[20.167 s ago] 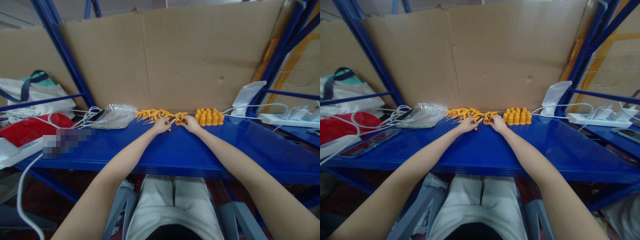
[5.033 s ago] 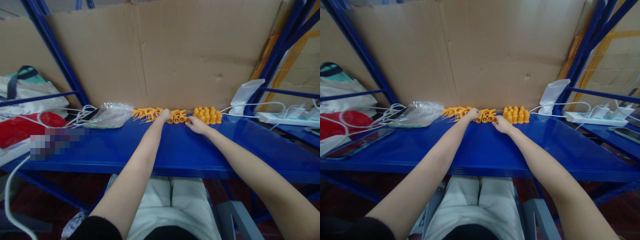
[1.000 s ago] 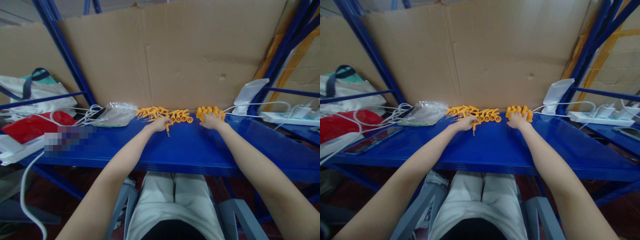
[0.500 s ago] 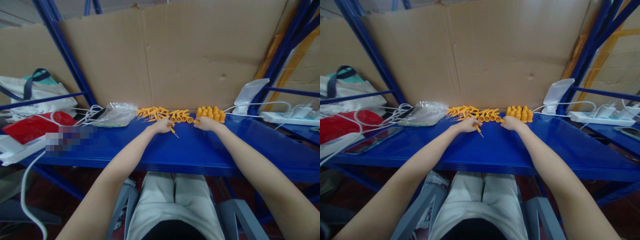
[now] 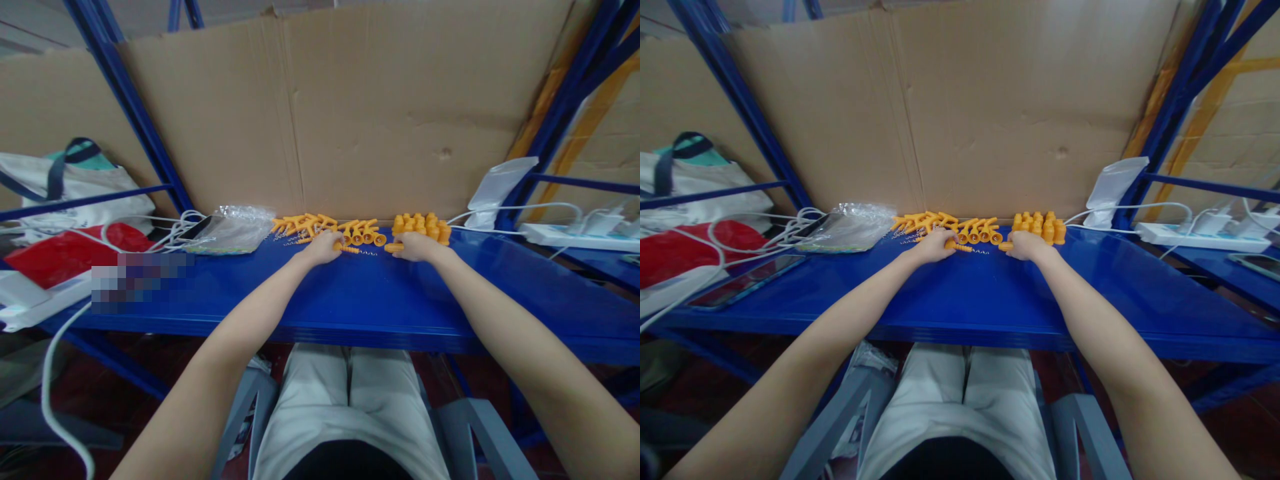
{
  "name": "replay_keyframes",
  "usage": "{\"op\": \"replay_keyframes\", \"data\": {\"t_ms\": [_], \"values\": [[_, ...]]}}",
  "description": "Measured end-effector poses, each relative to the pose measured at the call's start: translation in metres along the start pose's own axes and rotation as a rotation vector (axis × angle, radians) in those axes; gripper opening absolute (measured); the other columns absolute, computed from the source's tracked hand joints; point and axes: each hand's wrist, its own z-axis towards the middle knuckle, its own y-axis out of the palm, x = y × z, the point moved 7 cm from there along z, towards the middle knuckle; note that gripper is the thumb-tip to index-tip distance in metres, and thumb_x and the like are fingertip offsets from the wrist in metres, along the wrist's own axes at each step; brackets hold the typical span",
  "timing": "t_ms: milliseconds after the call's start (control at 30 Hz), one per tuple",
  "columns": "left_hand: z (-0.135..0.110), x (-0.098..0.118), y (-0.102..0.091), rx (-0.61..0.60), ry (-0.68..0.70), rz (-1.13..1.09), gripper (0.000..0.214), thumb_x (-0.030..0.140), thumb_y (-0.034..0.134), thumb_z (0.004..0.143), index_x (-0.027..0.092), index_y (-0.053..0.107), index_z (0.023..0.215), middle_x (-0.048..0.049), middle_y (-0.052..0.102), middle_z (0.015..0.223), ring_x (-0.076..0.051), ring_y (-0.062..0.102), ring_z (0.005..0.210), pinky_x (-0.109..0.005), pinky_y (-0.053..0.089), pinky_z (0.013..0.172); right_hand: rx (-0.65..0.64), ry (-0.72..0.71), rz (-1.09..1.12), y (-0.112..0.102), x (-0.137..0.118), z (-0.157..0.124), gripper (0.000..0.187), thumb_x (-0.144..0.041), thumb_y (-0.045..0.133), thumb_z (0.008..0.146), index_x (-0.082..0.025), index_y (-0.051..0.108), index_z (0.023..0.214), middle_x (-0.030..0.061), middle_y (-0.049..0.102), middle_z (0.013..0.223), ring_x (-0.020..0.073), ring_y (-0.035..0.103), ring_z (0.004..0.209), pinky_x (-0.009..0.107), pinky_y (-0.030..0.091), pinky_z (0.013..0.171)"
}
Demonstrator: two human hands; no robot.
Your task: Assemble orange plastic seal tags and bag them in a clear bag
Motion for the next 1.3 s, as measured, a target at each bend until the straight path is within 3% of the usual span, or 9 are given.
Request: {"op": "replay_keyframes", "data": {"t_ms": [167,333,600,967,1300], "values": [[-0.001,-0.008,-0.006,0.059,-0.121,0.004,0.022,0.014,0.059,0.075,0.015,0.069,0.094,-0.0104,0.072,0.096,-0.026,0.064,0.099,-0.035,0.050,0.089,0.099,-0.154,0.110,-0.005,-0.013,0.001,0.034,-0.020,0.064,0.081,-0.023,0.066,0.114,0.0082,0.070,0.112,0.0296,0.065,0.104,0.043,0.050,0.092],[-0.004,-0.008,-0.009,0.062,-0.179,0.006,0.021,0.013,0.060,0.075,0.014,0.070,0.093,-0.0104,0.072,0.096,-0.026,0.065,0.097,-0.035,0.050,0.089,0.182,-0.269,0.195,-0.013,-0.028,-0.002,0.036,-0.017,0.062,0.082,-0.019,0.065,0.117,0.0102,0.066,0.121,0.0267,0.062,0.112,0.041,0.048,0.098],[-0.005,-0.001,-0.013,0.079,-0.169,-0.017,0.022,0.013,0.059,0.076,0.013,0.072,0.094,-0.0110,0.072,0.097,-0.027,0.065,0.099,-0.037,0.049,0.093,0.173,-0.273,0.216,-0.013,-0.034,-0.004,0.036,-0.017,0.062,0.082,-0.015,0.065,0.118,0.0126,0.067,0.120,0.0255,0.063,0.111,0.038,0.048,0.098],[-0.002,-0.007,-0.011,0.129,-0.148,-0.038,0.023,0.013,0.060,0.075,0.015,0.072,0.094,-0.0092,0.073,0.099,-0.025,0.065,0.100,-0.036,0.050,0.094,0.186,-0.251,0.157,-0.013,-0.027,-0.001,0.036,-0.016,0.060,0.082,-0.018,0.067,0.118,0.0124,0.069,0.118,0.0298,0.063,0.113,0.043,0.047,0.098],[-0.003,-0.010,-0.010,0.081,-0.186,-0.045,0.020,0.013,0.060,0.076,0.014,0.070,0.093,-0.0105,0.073,0.098,-0.026,0.066,0.099,-0.035,0.050,0.090,0.230,-0.251,0.190,-0.013,-0.028,0.000,0.040,-0.017,0.062,0.082,-0.018,0.066,0.122,0.0123,0.066,0.125,0.0296,0.061,0.118,0.046,0.046,0.101]]}}
